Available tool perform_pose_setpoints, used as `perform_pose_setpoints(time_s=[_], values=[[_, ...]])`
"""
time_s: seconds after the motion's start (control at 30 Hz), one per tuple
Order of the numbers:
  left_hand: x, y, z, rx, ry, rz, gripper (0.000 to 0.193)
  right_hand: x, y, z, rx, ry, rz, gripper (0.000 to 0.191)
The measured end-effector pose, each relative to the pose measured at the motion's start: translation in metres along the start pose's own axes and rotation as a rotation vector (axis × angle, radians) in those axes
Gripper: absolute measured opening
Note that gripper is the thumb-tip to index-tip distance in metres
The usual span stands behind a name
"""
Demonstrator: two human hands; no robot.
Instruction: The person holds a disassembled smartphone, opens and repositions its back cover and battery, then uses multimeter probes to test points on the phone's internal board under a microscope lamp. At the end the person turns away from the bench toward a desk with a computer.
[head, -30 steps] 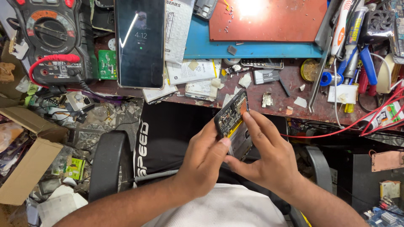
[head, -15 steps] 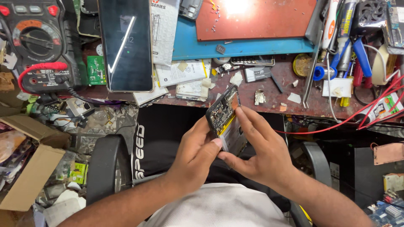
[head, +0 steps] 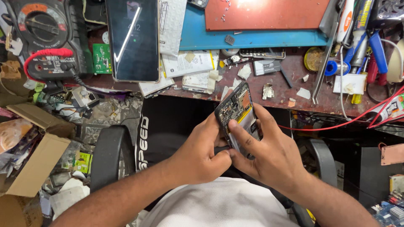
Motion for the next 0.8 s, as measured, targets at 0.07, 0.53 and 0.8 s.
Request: perform_pose_setpoints(time_s=[0.07, 0.53, 0.8], values=[[-0.001, 0.001, -0.001, -0.064, 0.015, 0.019, 0.085, 0.001, 0.000, -0.003, -0.004, -0.013, 0.012, 0.066], [-0.003, 0.002, -0.006, -0.135, 0.033, 0.132, 0.077, 0.005, 0.004, -0.009, -0.105, 0.041, -0.013, 0.065], [-0.001, 0.001, -0.009, -0.171, -0.019, 0.109, 0.077, 0.003, 0.003, -0.007, -0.078, 0.027, 0.011, 0.066]])
Point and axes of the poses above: each hand's wrist, its own x-axis away from the middle knuckle, its own y-axis out of the back of the hand, z = x × y, the point moved 6 cm from there along -x, towards the middle knuckle, and after that the axes turned 6 degrees about x, right-handed, at the moved point
